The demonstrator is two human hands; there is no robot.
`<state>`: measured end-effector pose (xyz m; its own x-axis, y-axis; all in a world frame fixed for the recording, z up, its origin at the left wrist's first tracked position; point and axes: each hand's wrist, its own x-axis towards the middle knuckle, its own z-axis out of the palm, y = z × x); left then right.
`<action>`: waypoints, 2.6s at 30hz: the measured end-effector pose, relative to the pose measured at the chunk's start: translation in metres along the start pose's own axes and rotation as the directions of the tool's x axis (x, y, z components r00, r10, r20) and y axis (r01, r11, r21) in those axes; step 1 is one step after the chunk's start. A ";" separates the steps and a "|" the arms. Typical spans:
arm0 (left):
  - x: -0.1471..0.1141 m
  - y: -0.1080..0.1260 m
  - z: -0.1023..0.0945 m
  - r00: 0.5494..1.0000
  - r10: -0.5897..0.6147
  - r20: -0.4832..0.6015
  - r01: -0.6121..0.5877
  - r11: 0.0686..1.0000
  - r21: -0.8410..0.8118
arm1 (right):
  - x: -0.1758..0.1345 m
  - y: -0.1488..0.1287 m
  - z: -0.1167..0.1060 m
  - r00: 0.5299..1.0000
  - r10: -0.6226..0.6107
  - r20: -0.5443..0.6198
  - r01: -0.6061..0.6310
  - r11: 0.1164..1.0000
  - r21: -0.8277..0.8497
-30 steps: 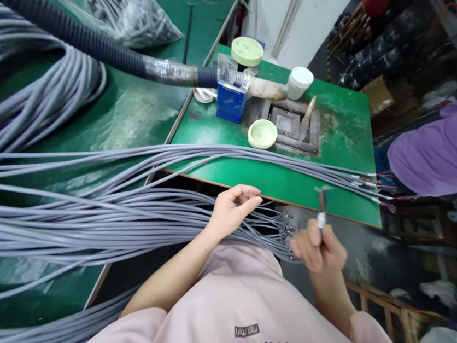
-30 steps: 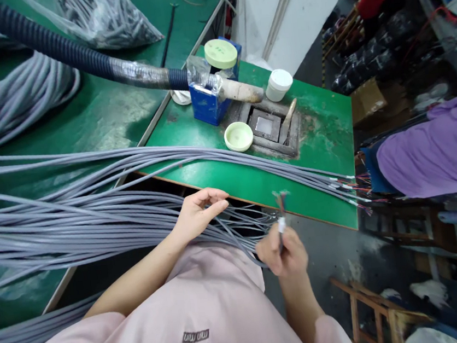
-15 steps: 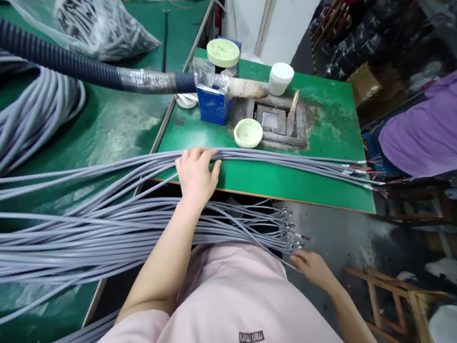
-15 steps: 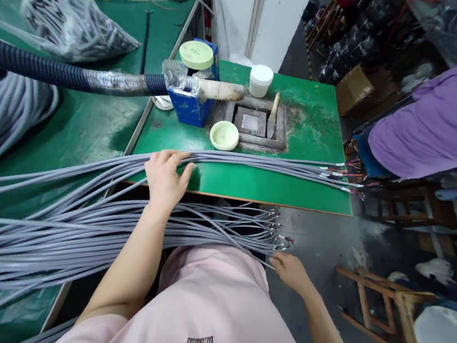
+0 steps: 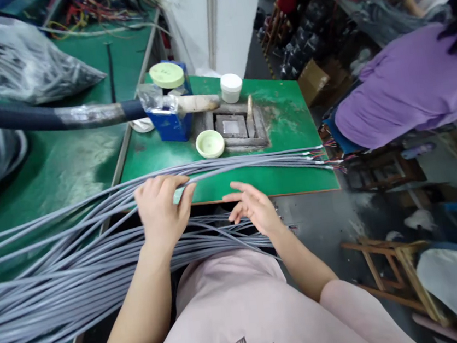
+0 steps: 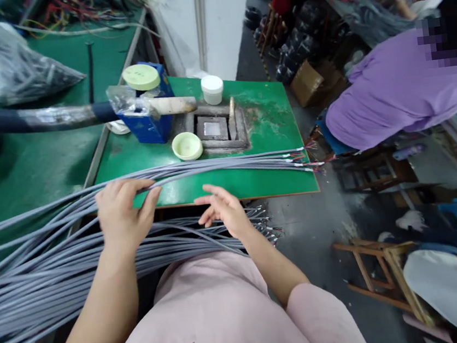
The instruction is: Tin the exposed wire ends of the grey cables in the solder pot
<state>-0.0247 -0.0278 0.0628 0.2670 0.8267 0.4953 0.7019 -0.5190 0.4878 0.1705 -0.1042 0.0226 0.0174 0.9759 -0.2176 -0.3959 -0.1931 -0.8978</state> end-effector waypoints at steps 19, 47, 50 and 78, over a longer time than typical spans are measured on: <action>-0.032 0.040 0.018 0.876 -0.123 0.466 0.470 0.430 -0.771 | -0.056 -0.020 -0.015 0.956 0.027 0.291 0.229 0.551 -0.802; -0.053 0.053 0.029 0.977 -0.207 0.050 0.176 0.654 -0.736 | -0.035 0.014 0.005 0.964 0.154 0.218 -0.161 0.987 0.012; -0.051 0.052 0.030 0.975 -0.213 0.055 0.191 0.695 -0.693 | -0.035 0.014 0.006 0.965 0.150 0.214 -0.155 0.988 0.010; -0.025 0.054 0.032 0.802 -0.473 0.365 0.493 0.179 -0.852 | -0.034 0.021 0.011 0.979 0.114 0.170 -0.094 0.989 -0.118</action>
<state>0.0278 -0.0699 0.0538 0.1228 0.9878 -0.0956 -0.3049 0.1292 0.9436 0.1514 -0.1399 0.0154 -0.1843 0.9505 -0.2500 -0.2848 -0.2951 -0.9120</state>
